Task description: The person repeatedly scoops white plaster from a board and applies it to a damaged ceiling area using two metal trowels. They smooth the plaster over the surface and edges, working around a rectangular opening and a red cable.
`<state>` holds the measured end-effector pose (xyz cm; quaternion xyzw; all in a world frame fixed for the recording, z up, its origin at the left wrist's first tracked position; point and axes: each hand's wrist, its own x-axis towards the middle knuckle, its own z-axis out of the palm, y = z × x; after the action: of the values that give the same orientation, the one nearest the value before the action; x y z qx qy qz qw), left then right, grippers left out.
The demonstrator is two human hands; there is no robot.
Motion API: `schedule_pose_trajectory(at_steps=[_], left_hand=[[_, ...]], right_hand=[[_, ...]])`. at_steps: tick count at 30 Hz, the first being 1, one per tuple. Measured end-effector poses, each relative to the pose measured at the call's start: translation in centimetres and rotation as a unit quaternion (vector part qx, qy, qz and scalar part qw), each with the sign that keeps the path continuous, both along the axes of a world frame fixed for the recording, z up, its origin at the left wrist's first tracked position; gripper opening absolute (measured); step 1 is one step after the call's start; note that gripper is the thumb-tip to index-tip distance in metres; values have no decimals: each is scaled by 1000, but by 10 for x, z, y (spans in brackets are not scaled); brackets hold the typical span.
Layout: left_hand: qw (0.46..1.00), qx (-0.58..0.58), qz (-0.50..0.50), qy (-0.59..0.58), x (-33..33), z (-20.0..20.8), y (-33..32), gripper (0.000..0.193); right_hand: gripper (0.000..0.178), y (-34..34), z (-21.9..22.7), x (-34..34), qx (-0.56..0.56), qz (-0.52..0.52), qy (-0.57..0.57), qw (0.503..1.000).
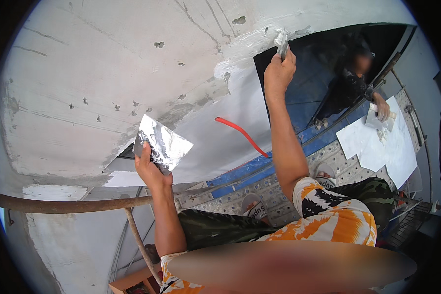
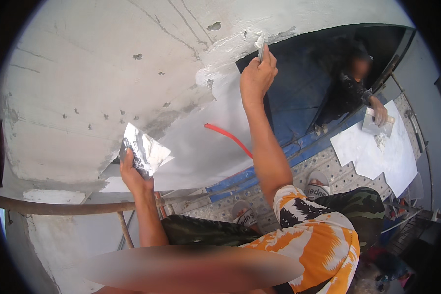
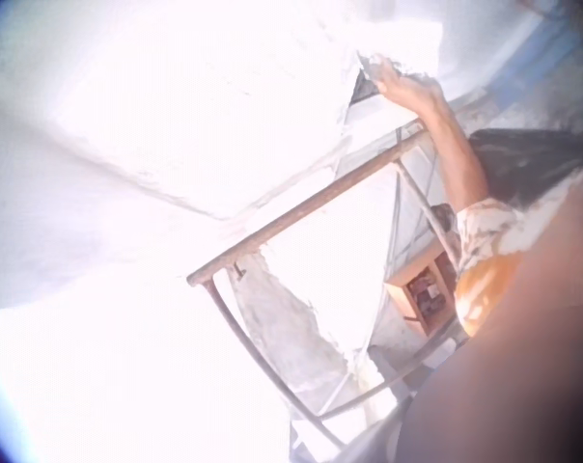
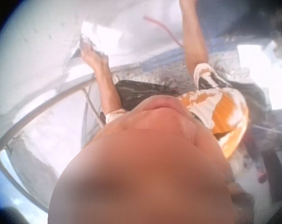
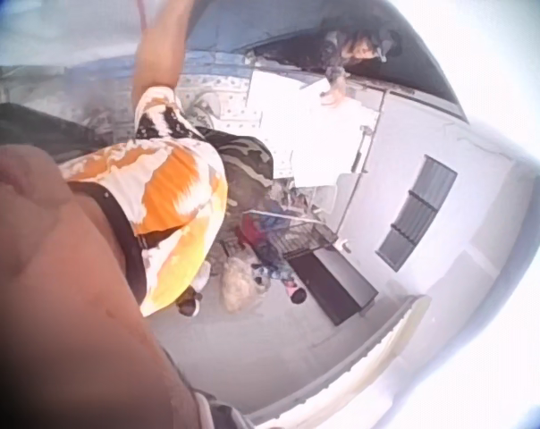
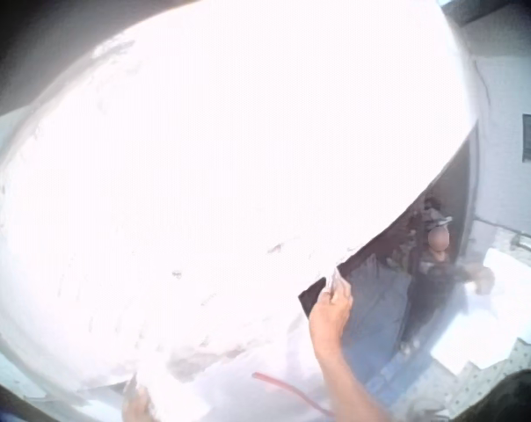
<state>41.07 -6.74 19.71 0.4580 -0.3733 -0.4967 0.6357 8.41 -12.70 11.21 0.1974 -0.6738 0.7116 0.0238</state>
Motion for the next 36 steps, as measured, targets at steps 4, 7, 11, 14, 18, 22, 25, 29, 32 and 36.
schedule_pose_trajectory(at_steps=[4,7,11,14,18,22,25,29,32,36], left_hand=[[1000,-6,-13,2,4,-1,1,33],[999,-20,-30,3,3,-2,1,33],[1000,-19,0,-9,5,-2,0,32],[1000,3,6,-6,8,-1,1,36],[1000,-1,-13,-18,9,-2,3,37],[1000,-5,-27,-13,6,0,5,39],[1000,-10,-27,-2,2,1,7,36],[999,-20,-28,8,-4,3,7,32],[1000,-22,-18,-1,-3,4,9,30],[1000,-17,-19,8,-3,4,11,32]], right_hand=[[50,-36,37,47,30,-80,113,990],[53,-22,39,75,5,19,255,967],[50,-5,33,49,26,-25,80,996],[47,-14,37,30,25,-88,25,996],[53,-27,41,41,33,-18,138,990],[66,-39,51,63,32,-58,206,976],[68,-44,64,85,7,-39,259,965],[65,-19,57,92,-41,37,279,959],[62,-18,62,71,-7,-37,172,984],[59,-33,81,81,3,-35,201,979]])
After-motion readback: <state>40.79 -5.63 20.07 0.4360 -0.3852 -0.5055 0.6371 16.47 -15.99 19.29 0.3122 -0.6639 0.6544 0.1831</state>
